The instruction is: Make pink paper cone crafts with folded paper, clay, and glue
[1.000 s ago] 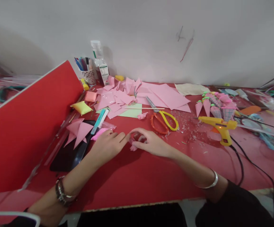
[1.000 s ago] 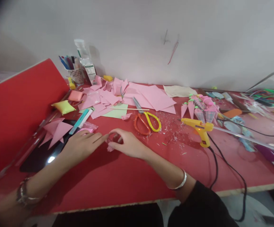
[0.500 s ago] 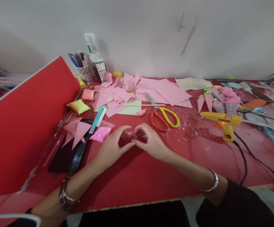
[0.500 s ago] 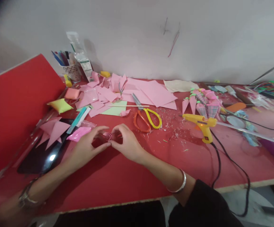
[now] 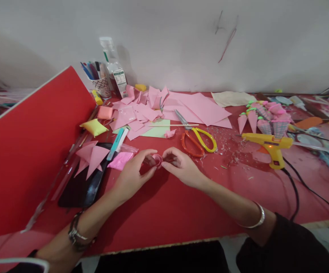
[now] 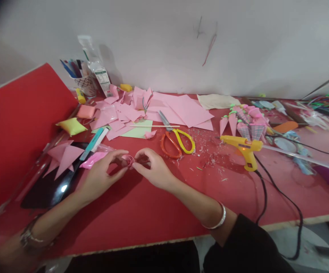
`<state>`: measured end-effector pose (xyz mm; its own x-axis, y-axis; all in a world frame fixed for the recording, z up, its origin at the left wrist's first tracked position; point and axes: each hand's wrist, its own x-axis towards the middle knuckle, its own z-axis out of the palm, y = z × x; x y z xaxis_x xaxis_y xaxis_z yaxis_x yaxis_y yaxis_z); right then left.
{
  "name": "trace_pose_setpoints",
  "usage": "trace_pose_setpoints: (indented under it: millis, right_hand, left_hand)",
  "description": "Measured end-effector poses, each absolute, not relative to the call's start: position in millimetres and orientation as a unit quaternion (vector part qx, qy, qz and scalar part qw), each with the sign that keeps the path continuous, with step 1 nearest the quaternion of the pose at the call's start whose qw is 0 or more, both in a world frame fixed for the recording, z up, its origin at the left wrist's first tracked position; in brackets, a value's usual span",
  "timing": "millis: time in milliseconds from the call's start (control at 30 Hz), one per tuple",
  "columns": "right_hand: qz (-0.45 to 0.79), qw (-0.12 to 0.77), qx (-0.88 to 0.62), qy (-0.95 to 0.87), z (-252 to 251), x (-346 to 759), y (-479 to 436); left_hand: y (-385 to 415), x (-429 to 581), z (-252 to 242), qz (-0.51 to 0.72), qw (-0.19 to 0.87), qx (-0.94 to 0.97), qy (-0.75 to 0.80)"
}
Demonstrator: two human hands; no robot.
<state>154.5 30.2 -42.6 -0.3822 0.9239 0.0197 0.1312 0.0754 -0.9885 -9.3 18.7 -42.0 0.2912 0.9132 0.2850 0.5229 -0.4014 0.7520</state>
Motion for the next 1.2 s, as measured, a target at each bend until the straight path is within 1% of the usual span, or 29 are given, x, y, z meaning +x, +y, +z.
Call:
trace_pose_setpoints:
  millis: [367, 600, 1200]
  right_hand:
    - [0.517, 0.383, -0.422, -0.64, -42.6, 154.4, 30.0]
    - [0.474, 0.38, -0.416, -0.677, -42.2, 155.4, 28.5]
    - [0.406, 0.391, -0.447, -0.694, -42.3, 158.0, 31.3]
  left_hand:
    - [17.8, -9.1, -39.1, 0.361, 0.269, 0.757, 0.473]
    - [18.1, -10.1, -39.6, 0.352, 0.262, 0.772, 0.461]
    - [18.9, -9.9, -38.3, 0.36, 0.28, 0.765, 0.455]
